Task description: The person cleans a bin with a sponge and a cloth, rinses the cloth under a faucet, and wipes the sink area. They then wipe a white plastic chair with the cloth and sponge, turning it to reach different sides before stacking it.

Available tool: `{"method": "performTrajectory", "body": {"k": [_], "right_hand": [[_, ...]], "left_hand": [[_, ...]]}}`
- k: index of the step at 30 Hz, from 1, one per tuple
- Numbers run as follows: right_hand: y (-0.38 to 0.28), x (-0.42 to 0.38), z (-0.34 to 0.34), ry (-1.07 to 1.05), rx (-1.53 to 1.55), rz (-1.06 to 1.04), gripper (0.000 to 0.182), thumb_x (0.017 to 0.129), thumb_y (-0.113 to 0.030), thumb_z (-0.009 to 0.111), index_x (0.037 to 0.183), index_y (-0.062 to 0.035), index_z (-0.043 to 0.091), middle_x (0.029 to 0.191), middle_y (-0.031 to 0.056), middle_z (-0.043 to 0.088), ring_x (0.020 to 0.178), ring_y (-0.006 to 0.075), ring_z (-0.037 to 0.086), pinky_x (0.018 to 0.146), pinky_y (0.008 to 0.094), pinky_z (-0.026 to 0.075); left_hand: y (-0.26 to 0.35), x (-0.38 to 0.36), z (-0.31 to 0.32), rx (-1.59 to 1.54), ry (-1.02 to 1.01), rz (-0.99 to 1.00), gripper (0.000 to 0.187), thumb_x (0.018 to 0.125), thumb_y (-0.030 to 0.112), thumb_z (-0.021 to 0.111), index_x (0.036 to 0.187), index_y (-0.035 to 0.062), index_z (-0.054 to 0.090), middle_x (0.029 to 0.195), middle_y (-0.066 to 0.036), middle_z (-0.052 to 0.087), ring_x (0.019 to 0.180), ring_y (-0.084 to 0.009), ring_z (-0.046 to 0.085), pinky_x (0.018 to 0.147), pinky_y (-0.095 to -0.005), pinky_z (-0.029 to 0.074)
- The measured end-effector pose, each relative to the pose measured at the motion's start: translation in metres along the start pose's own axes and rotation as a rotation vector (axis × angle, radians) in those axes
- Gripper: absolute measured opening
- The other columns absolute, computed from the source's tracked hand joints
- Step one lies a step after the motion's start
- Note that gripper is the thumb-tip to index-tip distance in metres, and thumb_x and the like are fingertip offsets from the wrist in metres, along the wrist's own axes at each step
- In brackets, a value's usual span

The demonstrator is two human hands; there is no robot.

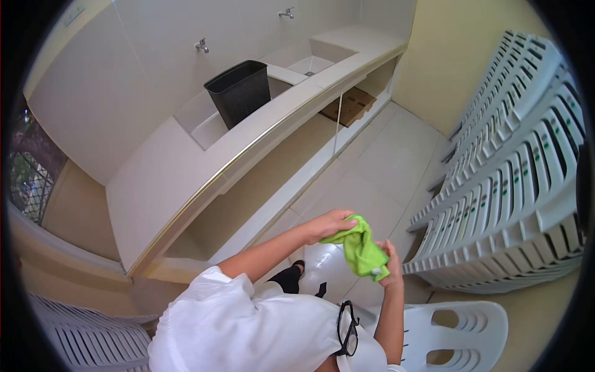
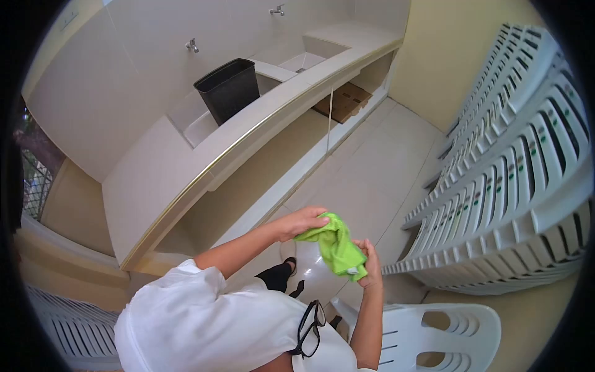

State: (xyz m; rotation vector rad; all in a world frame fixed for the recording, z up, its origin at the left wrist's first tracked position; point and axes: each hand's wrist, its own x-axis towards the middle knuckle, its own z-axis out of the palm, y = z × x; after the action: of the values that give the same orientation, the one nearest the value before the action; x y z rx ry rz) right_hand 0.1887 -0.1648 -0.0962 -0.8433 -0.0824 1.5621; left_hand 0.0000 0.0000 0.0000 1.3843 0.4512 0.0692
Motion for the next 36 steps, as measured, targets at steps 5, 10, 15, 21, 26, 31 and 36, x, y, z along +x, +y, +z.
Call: {"method": "performTrajectory", "body": {"k": [5, 10, 15, 21, 26, 31, 36], "right_hand": [[0.001, 0.041, 0.086, -0.017, -0.126, 0.098, 0.050, 0.093, -0.036, 0.041, 0.129, -0.0022, 0.042, 0.109, 0.0191, 0.059, 0.096, 0.0259, 0.062, 0.083, 0.0383, 0.051], [-0.007, 0.163, 0.148, -0.076, -0.493, 0.134, 0.034, 0.085, -0.008, 0.056, 0.118, -0.0002, 0.052, 0.106, 0.0115, 0.061, 0.090, 0.0170, 0.063, 0.077, 0.0307, 0.053], [-0.070, 0.220, 0.258, -0.037, -0.513, -0.053, 0.019, 0.086, -0.008, 0.054, 0.103, -0.0009, 0.055, 0.088, 0.0086, 0.062, 0.076, 0.0147, 0.063, 0.070, 0.0272, 0.053], [-0.124, 0.270, 0.304, 0.066, -0.664, -0.287, 0.019, 0.086, -0.010, 0.055, 0.103, -0.0027, 0.055, 0.083, 0.0065, 0.062, 0.070, 0.0158, 0.062, 0.066, 0.0276, 0.052], [-0.134, 0.332, 0.302, 0.120, -0.652, -0.334, 0.019, 0.087, -0.008, 0.053, 0.105, -0.0035, 0.054, 0.084, 0.0065, 0.061, 0.074, 0.0161, 0.061, 0.067, 0.0284, 0.052], [-0.151, 0.419, 0.309, 0.145, -0.635, -0.372, 0.020, 0.088, -0.009, 0.052, 0.108, -0.0036, 0.053, 0.086, 0.0070, 0.061, 0.075, 0.0165, 0.061, 0.066, 0.0287, 0.052], [-0.178, 0.504, 0.341, 0.039, -0.600, -0.547, 0.023, 0.091, -0.011, 0.050, 0.112, -0.0036, 0.051, 0.089, 0.0074, 0.058, 0.077, 0.0160, 0.059, 0.067, 0.0289, 0.051]], "left_hand": [[-0.028, 0.001, -0.076, -0.453, 0.055, -0.038, 0.031, 0.094, 0.033, 0.050, 0.106, 0.0047, 0.055, 0.096, -0.002, 0.060, 0.088, -0.0095, 0.058, 0.078, -0.0255, 0.047], [-0.010, 0.032, -0.194, 0.168, 0.045, 0.039, 0.040, 0.092, 0.037, 0.052, 0.113, 0.0025, 0.052, 0.103, -0.009, 0.059, 0.093, -0.0163, 0.058, 0.082, -0.0311, 0.047], [0.065, 0.019, -0.432, 1.322, 1.173, 0.189, 0.063, 0.074, 0.028, 0.068, 0.126, 0.0016, 0.043, 0.127, -0.023, 0.043, 0.125, -0.0384, 0.035, 0.103, -0.0579, 0.023], [0.071, -0.043, -0.611, 1.484, 1.277, -0.192, 0.039, 0.076, 0.025, 0.067, 0.107, 0.0034, 0.058, 0.104, -0.017, 0.060, 0.103, -0.0306, 0.055, 0.088, -0.0466, 0.041], [0.063, -0.082, -0.608, 1.404, 1.079, -0.207, 0.014, 0.077, 0.018, 0.064, 0.077, 0.0043, 0.064, 0.077, -0.016, 0.065, 0.076, -0.0318, 0.064, 0.068, -0.0423, 0.050], [0.056, -0.115, -0.563, 1.376, 1.025, -0.228, 0.012, 0.076, 0.014, 0.060, 0.080, 0.0035, 0.062, 0.074, -0.014, 0.065, 0.073, -0.0313, 0.064, 0.063, -0.0408, 0.050], [0.062, -0.119, -0.547, 1.228, 0.963, -0.407, 0.024, 0.083, 0.025, 0.060, 0.087, 0.0014, 0.057, 0.073, -0.019, 0.061, 0.071, -0.0361, 0.061, 0.062, -0.0442, 0.048]]}}
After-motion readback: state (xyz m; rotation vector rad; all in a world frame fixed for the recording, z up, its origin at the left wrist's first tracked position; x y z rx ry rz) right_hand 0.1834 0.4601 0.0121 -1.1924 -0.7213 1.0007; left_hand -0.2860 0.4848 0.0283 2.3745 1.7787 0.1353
